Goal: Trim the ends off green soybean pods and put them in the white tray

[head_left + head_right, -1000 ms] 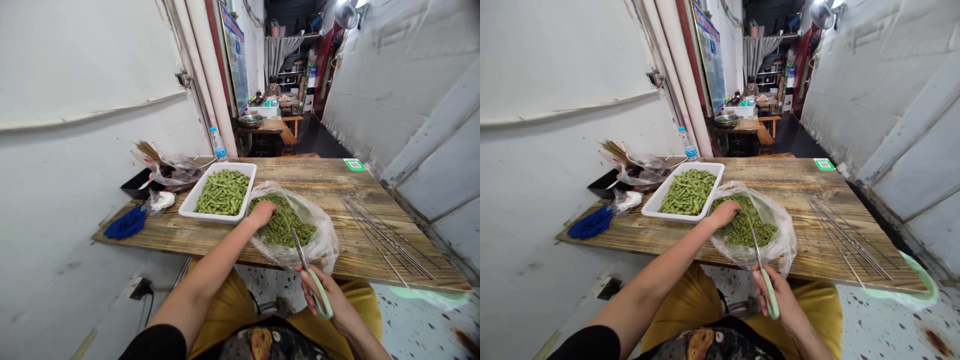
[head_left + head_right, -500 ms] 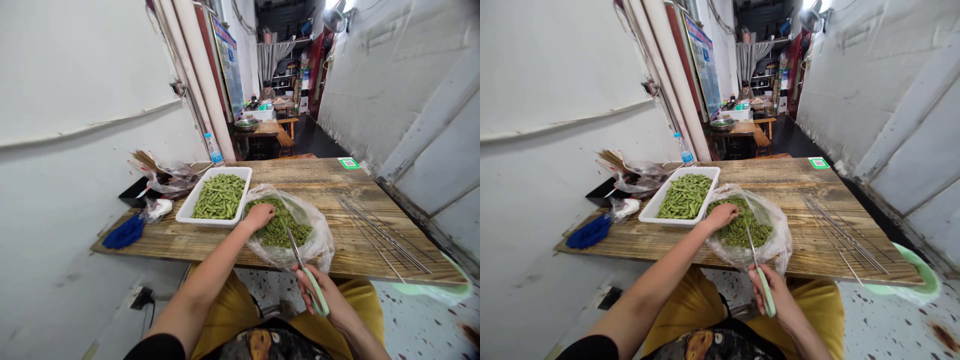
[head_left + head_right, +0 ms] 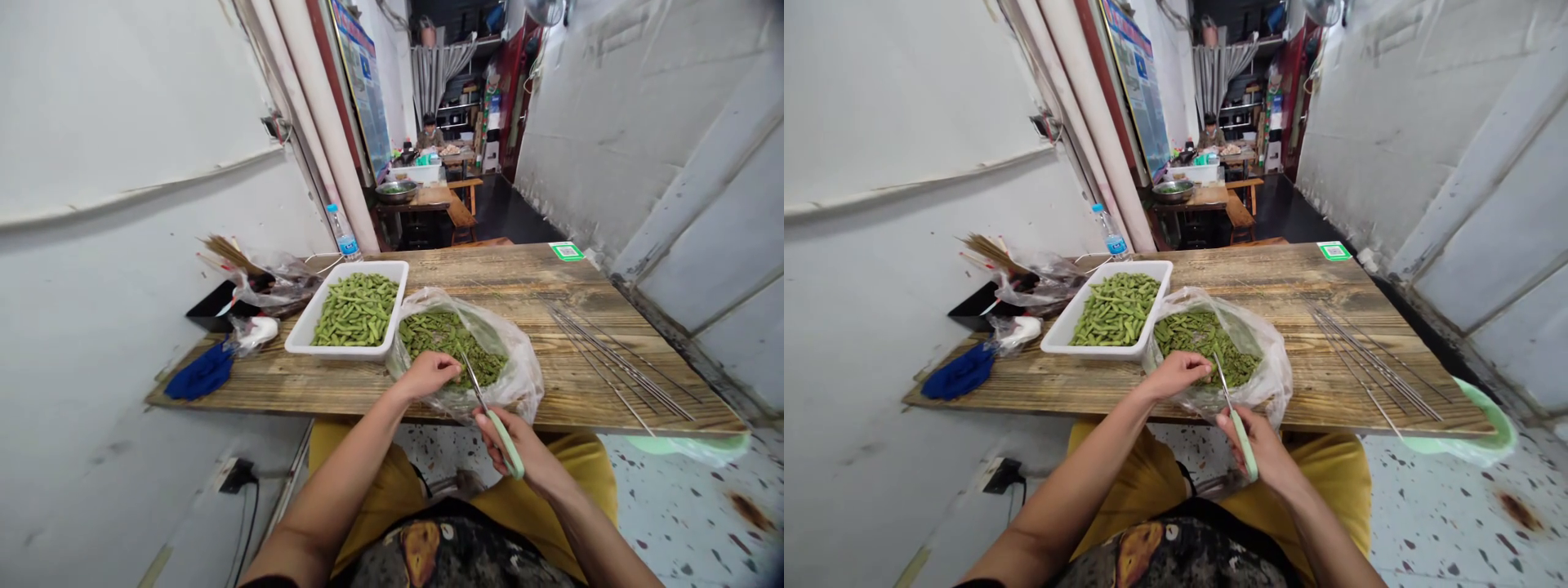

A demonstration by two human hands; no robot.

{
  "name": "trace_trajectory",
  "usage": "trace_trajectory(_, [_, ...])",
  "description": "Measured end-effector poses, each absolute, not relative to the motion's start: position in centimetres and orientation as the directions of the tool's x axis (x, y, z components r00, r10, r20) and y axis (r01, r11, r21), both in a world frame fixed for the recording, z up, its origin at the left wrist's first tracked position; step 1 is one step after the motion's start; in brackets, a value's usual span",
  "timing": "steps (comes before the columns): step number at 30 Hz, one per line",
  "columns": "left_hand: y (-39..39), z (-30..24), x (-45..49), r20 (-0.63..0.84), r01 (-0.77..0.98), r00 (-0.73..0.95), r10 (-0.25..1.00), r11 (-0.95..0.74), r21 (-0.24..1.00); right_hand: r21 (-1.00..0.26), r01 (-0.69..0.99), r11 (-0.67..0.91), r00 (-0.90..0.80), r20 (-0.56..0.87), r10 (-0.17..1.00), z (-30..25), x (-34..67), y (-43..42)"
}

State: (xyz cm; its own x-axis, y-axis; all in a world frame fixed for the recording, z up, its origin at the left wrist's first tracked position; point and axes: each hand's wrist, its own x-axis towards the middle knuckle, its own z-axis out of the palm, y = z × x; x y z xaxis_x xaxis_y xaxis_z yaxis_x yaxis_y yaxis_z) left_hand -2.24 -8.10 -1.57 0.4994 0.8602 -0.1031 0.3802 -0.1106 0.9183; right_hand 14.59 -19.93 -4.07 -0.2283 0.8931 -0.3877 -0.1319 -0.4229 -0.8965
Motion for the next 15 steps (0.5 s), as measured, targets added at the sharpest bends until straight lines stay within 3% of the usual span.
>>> trace_trajectory(5, [-8.0,-1.3,-2.3,-0.199,0.301,0.483,0.853,0.051,0.952,-0.886,-0.07,-0.458,-0.178,-0.44,0.88,-4.1,14.7,-19.7])
trace_trajectory(10, [-7.8,-1.4,-2.2,-0.352,-0.056,0.436,0.828,0.415,0.908,-0.891,-0.179,-0.417,-0.175,-0.388,0.905,-3.8,14.5,-20.0])
trace_trajectory(15, [-8.1,-1.6,-1.8,-0.352,-0.218,0.37,0.86,0.449,0.867,-0.883,-0.149,-0.446,-0.24,-0.405,0.882,-2.9,14.3,-20.6])
